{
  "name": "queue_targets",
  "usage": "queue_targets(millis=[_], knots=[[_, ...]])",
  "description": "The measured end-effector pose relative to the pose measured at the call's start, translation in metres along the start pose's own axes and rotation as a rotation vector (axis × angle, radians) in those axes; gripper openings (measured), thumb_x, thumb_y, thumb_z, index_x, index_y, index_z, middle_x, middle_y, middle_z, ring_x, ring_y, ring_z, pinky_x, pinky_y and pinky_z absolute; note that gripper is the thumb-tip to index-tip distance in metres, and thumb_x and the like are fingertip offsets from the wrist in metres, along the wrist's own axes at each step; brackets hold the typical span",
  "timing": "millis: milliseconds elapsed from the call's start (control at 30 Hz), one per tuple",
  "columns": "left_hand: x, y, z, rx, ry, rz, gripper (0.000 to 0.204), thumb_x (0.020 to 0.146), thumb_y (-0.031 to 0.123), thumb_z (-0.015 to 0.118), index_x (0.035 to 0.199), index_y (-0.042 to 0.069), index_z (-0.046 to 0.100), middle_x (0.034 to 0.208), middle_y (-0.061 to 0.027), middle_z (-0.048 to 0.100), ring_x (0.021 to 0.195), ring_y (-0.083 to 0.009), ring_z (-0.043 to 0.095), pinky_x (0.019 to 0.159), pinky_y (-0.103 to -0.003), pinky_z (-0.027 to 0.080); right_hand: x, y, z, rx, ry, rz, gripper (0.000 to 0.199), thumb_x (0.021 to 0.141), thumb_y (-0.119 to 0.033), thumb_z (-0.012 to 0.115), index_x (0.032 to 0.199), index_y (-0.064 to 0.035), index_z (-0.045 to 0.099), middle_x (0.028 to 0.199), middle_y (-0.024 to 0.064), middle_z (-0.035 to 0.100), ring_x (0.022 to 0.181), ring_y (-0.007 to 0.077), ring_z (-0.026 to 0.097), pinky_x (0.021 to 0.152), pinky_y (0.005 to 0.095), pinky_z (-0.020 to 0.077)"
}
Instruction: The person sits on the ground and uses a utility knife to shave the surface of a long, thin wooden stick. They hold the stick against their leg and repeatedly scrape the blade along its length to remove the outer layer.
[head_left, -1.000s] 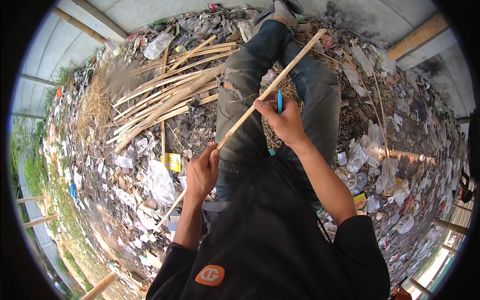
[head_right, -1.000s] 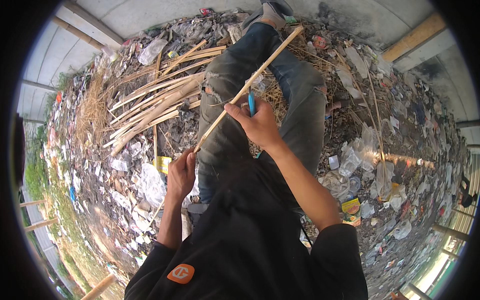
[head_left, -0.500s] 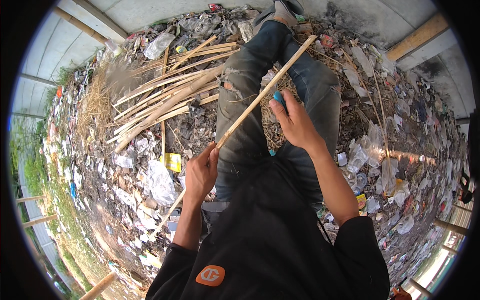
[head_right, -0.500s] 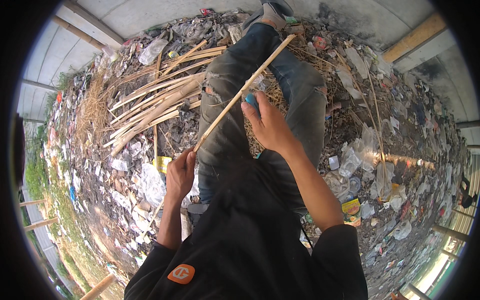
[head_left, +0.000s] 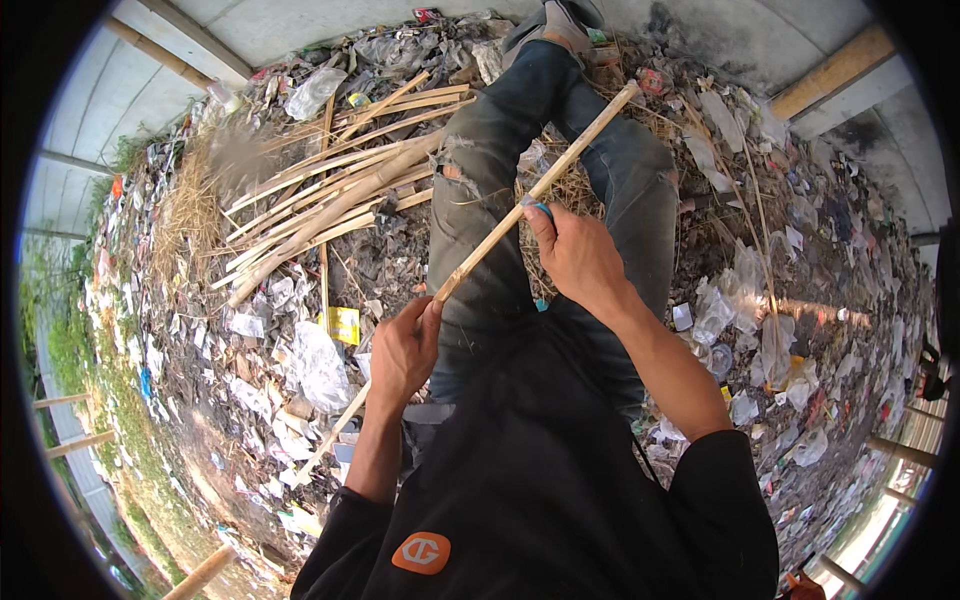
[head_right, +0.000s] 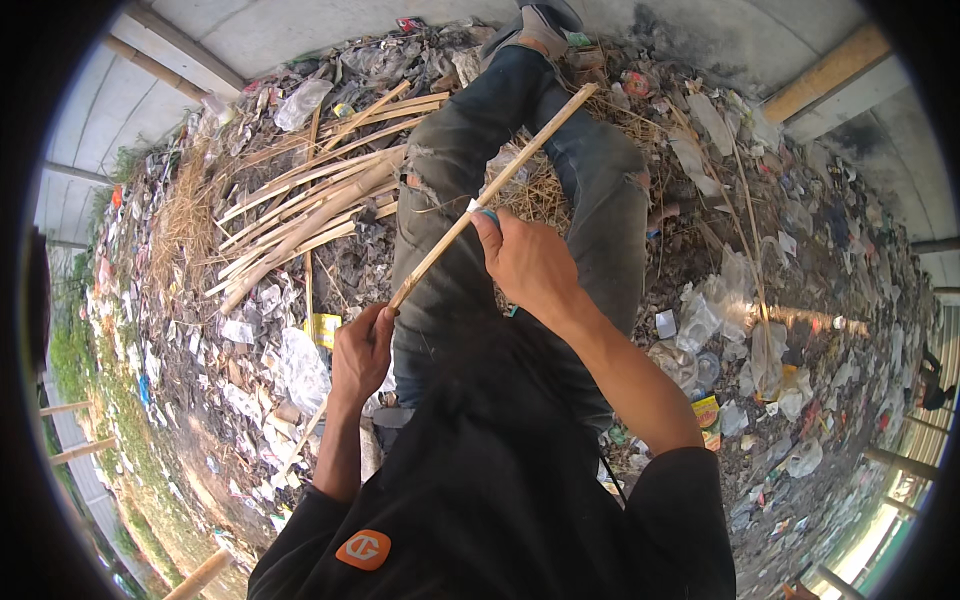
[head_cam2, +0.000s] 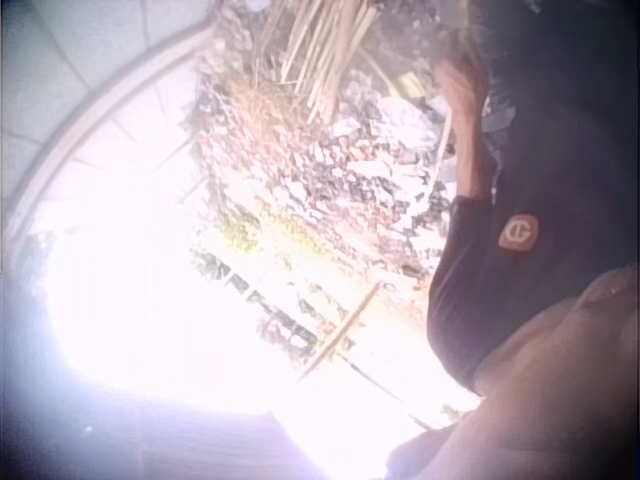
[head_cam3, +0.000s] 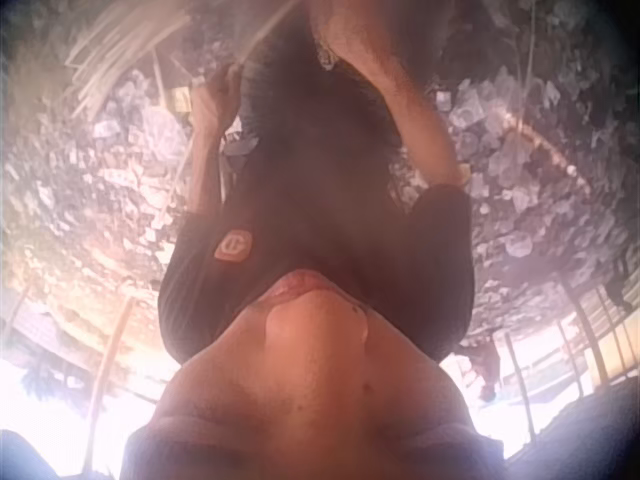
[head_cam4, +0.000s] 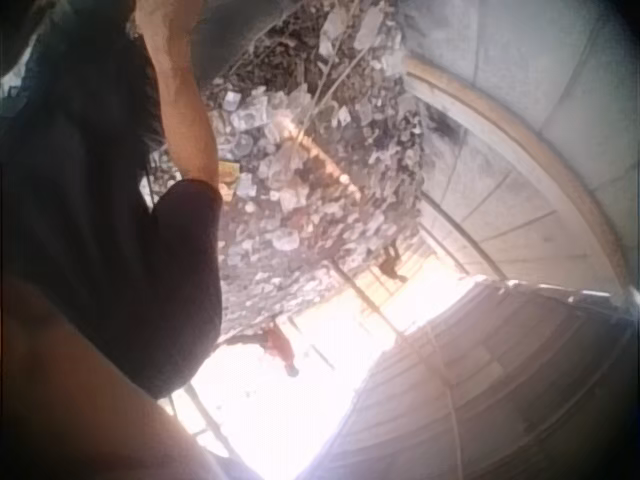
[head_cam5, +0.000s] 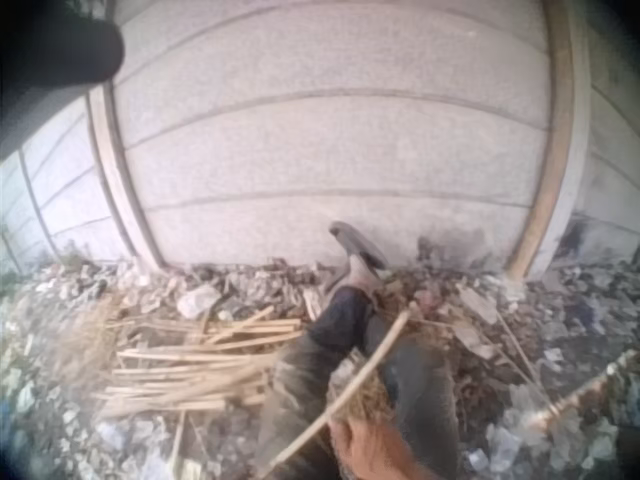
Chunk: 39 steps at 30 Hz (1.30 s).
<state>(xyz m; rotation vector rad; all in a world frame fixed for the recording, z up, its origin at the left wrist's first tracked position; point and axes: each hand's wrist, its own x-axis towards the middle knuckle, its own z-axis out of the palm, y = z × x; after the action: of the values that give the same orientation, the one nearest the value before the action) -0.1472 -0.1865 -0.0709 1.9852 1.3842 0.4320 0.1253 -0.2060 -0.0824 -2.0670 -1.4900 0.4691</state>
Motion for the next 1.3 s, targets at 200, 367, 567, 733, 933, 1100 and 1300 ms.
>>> queue_targets(millis=[200, 367, 567, 733, 933, 1100, 1300], knots=[[-0.001, 0.002, 0.002, -0.048, -0.006, -0.027, 0.033, 0.107, 0.03, 0.062, 0.108, -0.001, 0.073, 0.067, -0.0237, 0.063, 0.061, -0.0367, 0.068, 0.06, -0.044, 0.048, 0.032, 0.018, -0.013, 0.197, 0.156, 0.072, 0.054, 0.111, -0.047, 0.046, 0.089, -0.0015, 0.066, 0.071, 0.028, 0.067, 0.071, 0.052, 0.066, 0.066, 0.0599, 0.053], [0.006, 0.001, 0.002, -0.038, 0.022, -0.016, 0.035, 0.107, 0.032, 0.062, 0.11, -0.001, 0.073, 0.068, -0.0216, 0.064, 0.06, -0.0362, 0.066, 0.061, -0.043, 0.048, 0.0, -0.011, 0.015, 0.153, -0.017, -0.021, 0.055, 0.112, -0.046, 0.045, 0.091, 0.0, 0.067, 0.07, 0.0289, 0.066, 0.07, 0.0529, 0.065, 0.064, 0.0604, 0.0507], [0.012, 0.015, 0.0, -0.084, 0.027, -0.05, 0.038, 0.108, 0.034, 0.062, 0.113, -0.001, 0.075, 0.064, -0.0157, 0.06, 0.056, -0.0207, 0.056, 0.059, -0.038, 0.046, 0.013, -0.018, 0.006, 0.296, 0.018, -0.035, 0.056, 0.112, -0.047, 0.044, 0.085, -0.002, 0.064, 0.068, 0.0283, 0.064, 0.069, 0.0526, 0.065, 0.062, 0.0599, 0.0493], [0.021, 0.016, 0.002, -0.126, 0.055, -0.023, 0.039, 0.108, 0.035, 0.062, 0.115, -0.002, 0.074, 0.066, -0.0167, 0.062, 0.057, -0.0211, 0.058, 0.059, -0.038, 0.047, 0.005, -0.028, 0.017, 0.309, 0.005, -0.068, 0.054, 0.112, -0.045, 0.044, 0.087, -0.0029, 0.066, 0.071, 0.0266, 0.067, 0.07, 0.0504, 0.066, 0.061, 0.0592, 0.0501], [0.023, 0.022, 0.003, -0.13, 0.1, 0.017, 0.04, 0.107, 0.034, 0.063, 0.116, -0.004, 0.074, 0.069, -0.0198, 0.066, 0.06, -0.025, 0.065, 0.062, -0.039, 0.05, -0.014, -0.041, 0.025, 0.213, -0.082, -0.147, 0.051, 0.112, -0.043, 0.045, 0.091, -0.0028, 0.067, 0.068, 0.0255, 0.066, 0.068, 0.0499, 0.066, 0.061, 0.0576, 0.0514], [0.018, 0.011, 0.012, -0.159, 0.14, 0.044, 0.04, 0.106, 0.034, 0.065, 0.118, -0.002, 0.074, 0.067, -0.018, 0.064, 0.059, -0.0213, 0.062, 0.061, -0.039, 0.049, 0.015, -0.023, 0.004, 0.324, -0.019, -0.028, 0.056, 0.112, -0.047, 0.044, 0.094, -0.0007, 0.07, 0.071, 0.026, 0.067, 0.072, 0.0492, 0.067, 0.063, 0.0562, 0.051], [0.029, 0.022, 0.007, -0.207, 0.06, -0.019, 0.038, 0.107, 0.034, 0.065, 0.118, -0.001, 0.074, 0.061, -0.0117, 0.055, 0.057, -0.0165, 0.052, 0.057, -0.037, 0.044, 0.005, -0.021, 0.021, 0.826, -0.451, -0.003, 0.059, 0.112, -0.05, 0.05, 0.072, -0.0062, 0.051, 0.055, -0.0024, 0.04, 0.047, 0.009, 0.04, 0.046, 0.0304, 0.0315]])
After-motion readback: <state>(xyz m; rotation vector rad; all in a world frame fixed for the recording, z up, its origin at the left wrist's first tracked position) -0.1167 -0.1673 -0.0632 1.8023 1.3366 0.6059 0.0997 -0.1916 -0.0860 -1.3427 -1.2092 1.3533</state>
